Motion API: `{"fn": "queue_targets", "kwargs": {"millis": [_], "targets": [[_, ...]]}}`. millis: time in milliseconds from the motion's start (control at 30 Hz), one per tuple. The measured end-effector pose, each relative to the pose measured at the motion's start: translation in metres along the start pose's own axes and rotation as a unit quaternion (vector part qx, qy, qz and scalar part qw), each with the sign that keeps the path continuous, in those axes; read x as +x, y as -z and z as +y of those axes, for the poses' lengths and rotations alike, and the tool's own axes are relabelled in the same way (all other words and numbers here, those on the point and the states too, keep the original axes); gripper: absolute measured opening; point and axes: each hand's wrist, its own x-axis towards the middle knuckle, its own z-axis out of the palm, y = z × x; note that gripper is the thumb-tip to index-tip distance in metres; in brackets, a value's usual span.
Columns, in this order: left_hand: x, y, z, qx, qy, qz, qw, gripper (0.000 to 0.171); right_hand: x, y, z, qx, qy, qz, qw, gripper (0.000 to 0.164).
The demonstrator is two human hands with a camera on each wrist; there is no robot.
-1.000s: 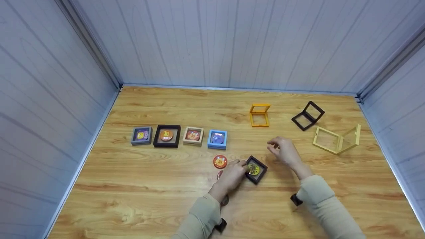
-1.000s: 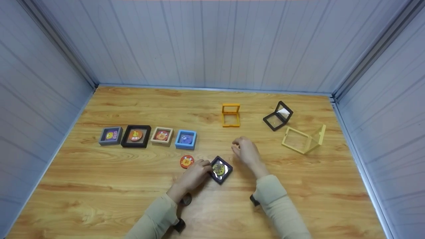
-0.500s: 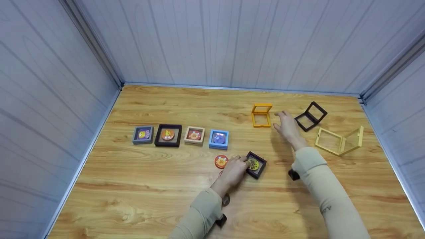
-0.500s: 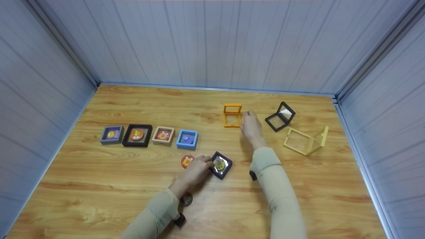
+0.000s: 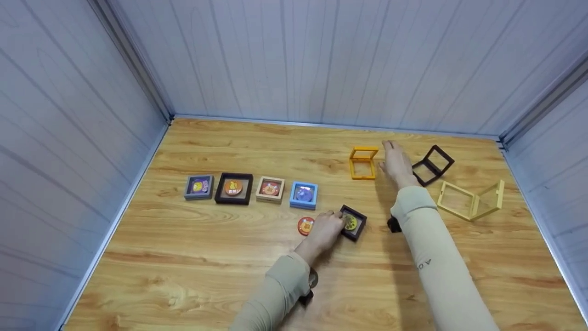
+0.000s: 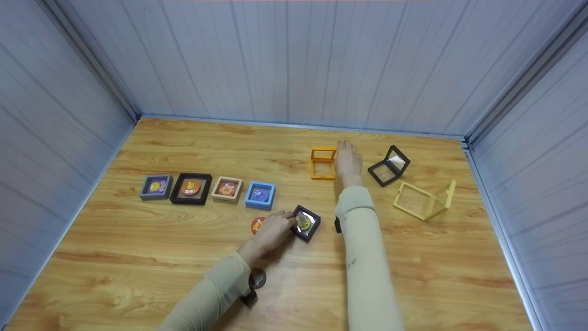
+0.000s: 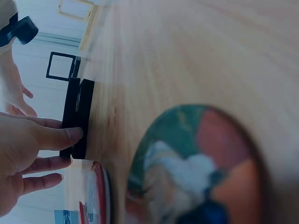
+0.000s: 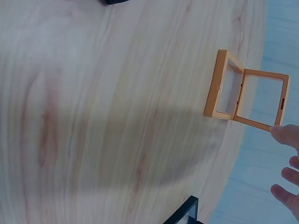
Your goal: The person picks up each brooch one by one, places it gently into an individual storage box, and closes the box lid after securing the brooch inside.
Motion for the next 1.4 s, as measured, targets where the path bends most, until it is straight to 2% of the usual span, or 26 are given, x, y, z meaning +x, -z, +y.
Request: {"fn": "queue_targets", "kwargs": {"millis": [200,467,633,1000,1167,1400], "targets": [[0.009,0.002,-0.002,0.015,0.002,-0.017,0.9997,0.021,0.011,-0.001,-0.003,-0.05,0.019,-0.01,0.999,0.059],[0.02,0.003,-0.002,0.029,0.006,-0.027,0.9992,0.019,0.017,-0.006,-0.001,-0.061,0.021,-0.036,0.997,0.057],[0.026,0.003,-0.003,0.036,0.008,-0.037,0.9986,0.019,0.016,-0.01,0.002,-0.063,0.026,-0.033,0.997,0.053],[0.035,0.005,-0.009,0.056,0.014,-0.042,0.9974,0.016,0.019,-0.012,0.005,-0.048,0.022,-0.033,0.998,0.055],[0.037,0.006,-0.01,0.056,0.016,-0.048,0.9971,0.017,0.019,-0.011,0.007,-0.026,0.008,-0.038,0.999,0.044],[0.04,0.007,-0.011,0.062,0.019,-0.053,0.9965,0.017,0.015,-0.012,0.01,-0.056,0.024,0.003,0.998,0.026]]}}
